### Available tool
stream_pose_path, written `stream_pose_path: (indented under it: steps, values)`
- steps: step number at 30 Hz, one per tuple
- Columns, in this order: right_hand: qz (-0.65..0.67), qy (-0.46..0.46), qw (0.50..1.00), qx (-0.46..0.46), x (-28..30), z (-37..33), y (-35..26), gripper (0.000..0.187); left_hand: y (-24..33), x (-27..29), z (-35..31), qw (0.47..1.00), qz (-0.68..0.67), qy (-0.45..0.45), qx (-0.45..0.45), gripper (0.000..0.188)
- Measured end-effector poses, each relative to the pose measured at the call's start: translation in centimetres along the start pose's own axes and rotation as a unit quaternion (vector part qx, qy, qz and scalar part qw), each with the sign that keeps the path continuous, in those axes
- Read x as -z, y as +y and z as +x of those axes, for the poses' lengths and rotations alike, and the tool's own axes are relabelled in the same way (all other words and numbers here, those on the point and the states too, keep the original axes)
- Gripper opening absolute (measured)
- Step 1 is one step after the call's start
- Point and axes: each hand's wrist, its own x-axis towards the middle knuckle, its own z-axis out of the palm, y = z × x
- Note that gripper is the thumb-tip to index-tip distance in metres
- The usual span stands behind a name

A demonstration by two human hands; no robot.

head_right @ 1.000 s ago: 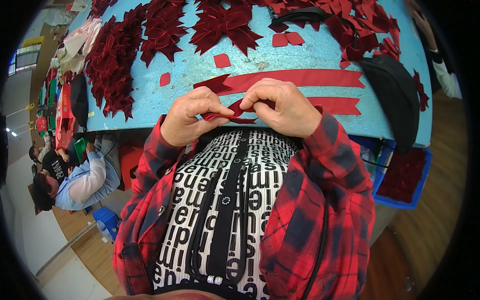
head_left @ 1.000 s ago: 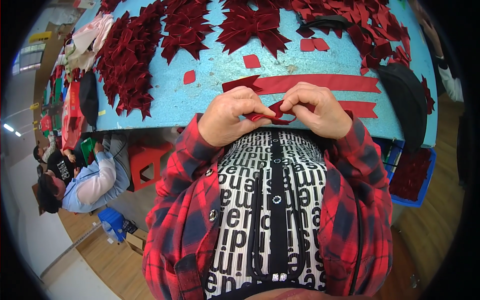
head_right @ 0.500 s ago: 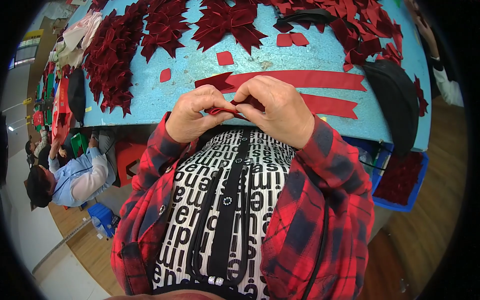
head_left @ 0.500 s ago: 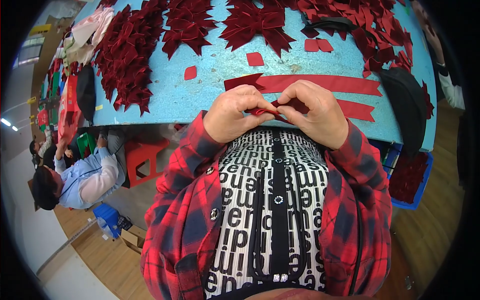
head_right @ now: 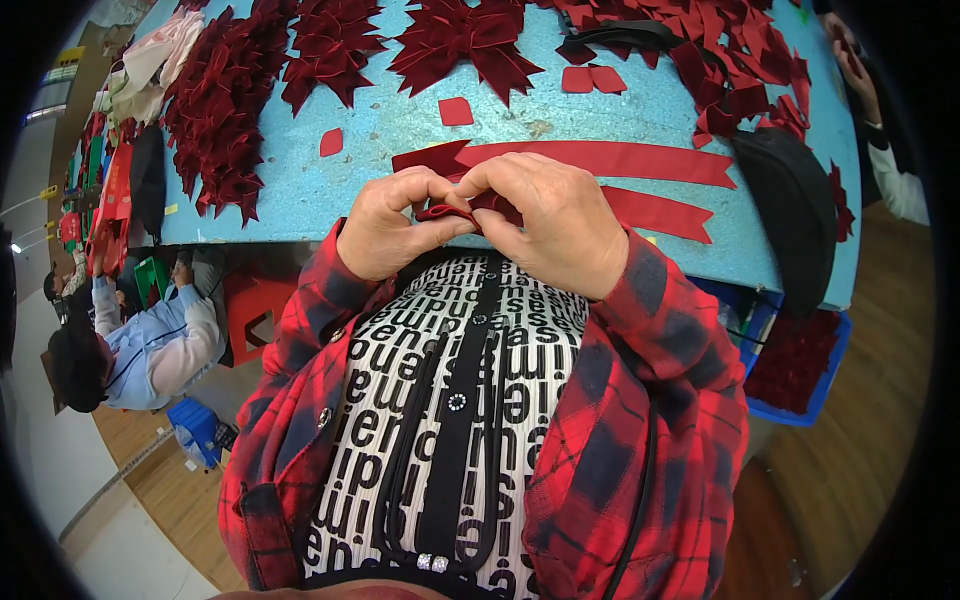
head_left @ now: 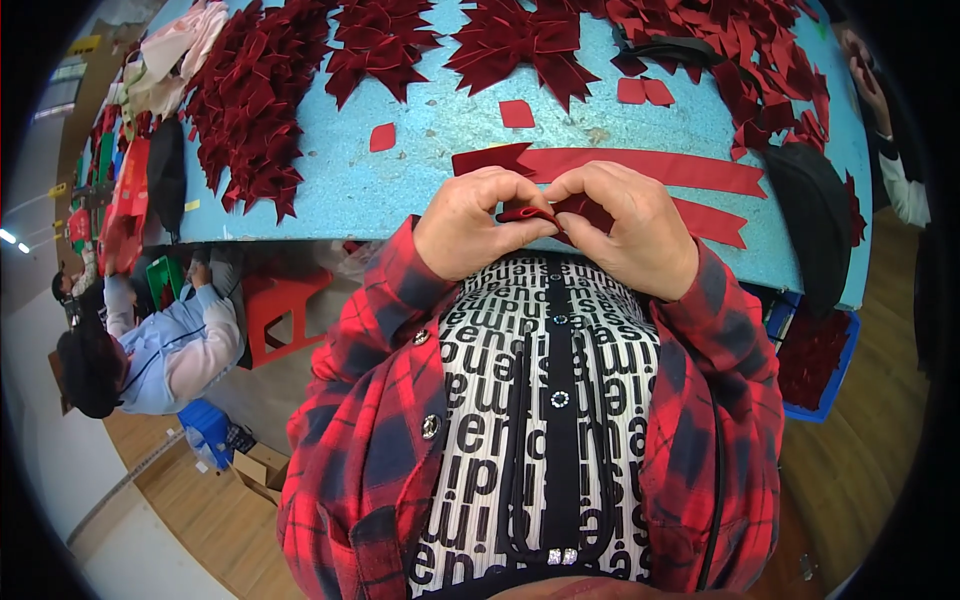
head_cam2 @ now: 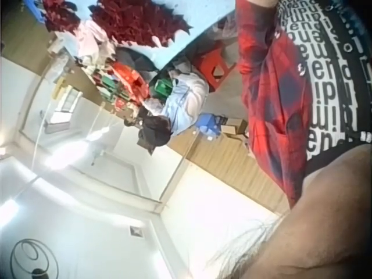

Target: Folding and assembling red fabric strips into decorative bows.

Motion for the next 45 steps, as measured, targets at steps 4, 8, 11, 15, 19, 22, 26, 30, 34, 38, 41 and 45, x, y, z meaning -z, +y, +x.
stream_pose_path:
  steps: [4,8,11,15,19,22,26,30,34,38,41,45]
  values:
    - [-0.01,-0.006,1.0,-0.013,-0.1,0.2,-0.1,0.025,-0.3,-0.1,0.0,1.0,0.0,0.001,0.001,0.019]
    - [-0.018,-0.024,0.999,-0.024,0.0,0.5,0.0,0.025,-0.6,-0.3,0.1,1.0,0.002,0.003,-0.005,0.02]
    - [-0.028,-0.033,0.999,-0.013,0.1,0.7,0.1,0.025,-0.5,-0.3,0.0,1.0,0.001,0.001,0.014,0.021]
    - [-0.057,-0.066,0.996,-0.037,0.3,0.9,0.0,0.025,-1.0,-0.6,0.0,1.0,-0.018,0.001,0.017,0.023]
    - [-0.063,-0.082,0.994,-0.038,0.2,0.9,0.0,0.027,-0.8,-0.7,-0.3,0.997,-0.044,-0.004,0.059,0.027]
    - [-0.074,-0.077,0.994,-0.005,0.2,1.0,0.2,0.028,-0.7,-1.4,-0.1,0.994,-0.083,0.016,0.071,0.027]
    - [-0.064,-0.128,0.989,-0.018,1.2,1.3,0.8,0.028,-1.0,-2.1,0.3,0.994,-0.078,0.026,0.072,0.026]
    - [-0.004,-0.157,0.987,-0.035,2.1,2.0,1.8,0.028,-2.3,-3.0,0.7,0.996,-0.059,0.013,0.068,0.026]
    - [0.033,-0.178,0.983,-0.041,2.8,2.1,2.9,0.03,-2.7,-3.7,0.9,0.994,-0.078,-0.014,0.079,0.025]
    - [0.081,-0.208,0.972,-0.067,3.1,2.4,3.8,0.03,-2.9,-4.3,1.1,0.987,-0.129,-0.026,0.095,0.022]
    - [0.106,-0.253,0.957,-0.096,4.4,2.7,3.5,0.03,-2.9,-4.6,1.2,0.979,-0.17,-0.031,0.106,0.019]
    - [0.145,-0.281,0.941,-0.124,4.7,2.0,4.6,0.029,-2.9,-4.8,1.2,0.964,-0.224,-0.045,0.133,0.017]
